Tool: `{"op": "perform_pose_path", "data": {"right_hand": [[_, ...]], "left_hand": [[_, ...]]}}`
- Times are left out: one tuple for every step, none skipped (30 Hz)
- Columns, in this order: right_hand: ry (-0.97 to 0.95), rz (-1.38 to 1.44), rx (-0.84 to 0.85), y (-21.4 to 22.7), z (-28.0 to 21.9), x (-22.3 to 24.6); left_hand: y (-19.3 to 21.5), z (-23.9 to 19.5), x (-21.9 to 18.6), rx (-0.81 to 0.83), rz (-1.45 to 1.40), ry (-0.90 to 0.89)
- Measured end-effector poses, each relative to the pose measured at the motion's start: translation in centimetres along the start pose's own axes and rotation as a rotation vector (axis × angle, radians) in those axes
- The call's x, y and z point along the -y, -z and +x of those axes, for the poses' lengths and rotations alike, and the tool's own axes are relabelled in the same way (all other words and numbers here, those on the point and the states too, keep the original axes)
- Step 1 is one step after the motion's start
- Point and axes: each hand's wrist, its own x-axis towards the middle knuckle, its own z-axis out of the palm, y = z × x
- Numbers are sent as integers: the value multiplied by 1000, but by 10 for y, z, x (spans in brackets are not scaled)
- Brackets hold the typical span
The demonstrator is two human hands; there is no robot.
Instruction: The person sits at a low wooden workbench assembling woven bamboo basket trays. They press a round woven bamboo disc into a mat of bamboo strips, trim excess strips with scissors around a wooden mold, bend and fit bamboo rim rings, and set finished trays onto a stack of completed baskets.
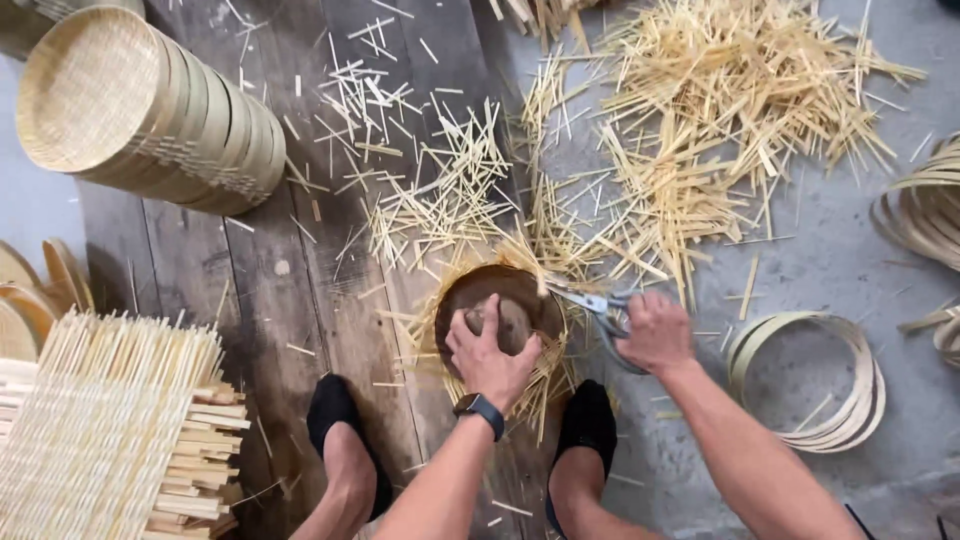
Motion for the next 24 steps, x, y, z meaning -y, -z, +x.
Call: {"op": "perform_pose_path", "data": {"right_hand": [[1,0,2,3,5,9],[98,-85,-155,6,20,18],[192,-173,-313,9,34,27],[188,-170,-309,6,33,24],[166,-151,-99,3,32,22],[140,-133,104,0,36,18],[137,-132,102,-5,32,6],[140,-89,159,-10,26,-7],[143,-46,216,-16,20,-20],[143,-48,224,-3,19,-13],[172,-43,123,11,18,-6],[204,-37,14,24,23,2],[208,-37,13,30,30,14],[209,-106,47,34,38,27],[208,-174,81,38,45,40],[209,-170,83,31,45,41],[184,-204,194,25,44,41],[154,-241,302,19,44,39],[150,-240,302,12,36,25],[142,-158,255,5,35,12],[133,-76,208,-3,34,-2],[133,-75,216,-2,30,-3],[159,-75,178,-2,26,-5],[183,-78,139,0,22,-10]], "left_hand": [[1,-2,1,1,1,2],[2,3,0,4,-14,-21],[3,8,0,7,-28,-45],[7,6,1,13,-24,-44],[10,5,3,32,-12,-47],[12,8,4,46,-2,-54],[18,11,5,46,-1,-58],[23,11,7,112,43,-117],[28,11,9,178,86,-175],[28,11,9,183,84,-170],[29,10,9,192,82,-209],[31,13,8,191,82,-252],[33,14,7,188,82,-250],[35,15,7,208,80,-251],[38,15,7,228,78,-252],[41,15,8,229,81,-249],[44,15,8,263,83,-262],[45,16,8,298,82,-282],[43,14,6,301,82,-284],[42,17,3,308,150,-283],[40,20,0,315,218,-281],[33,14,-4,321,218,-276],[25,9,-8,141,38,-61],[15,4,-15,-40,-143,151]]}}
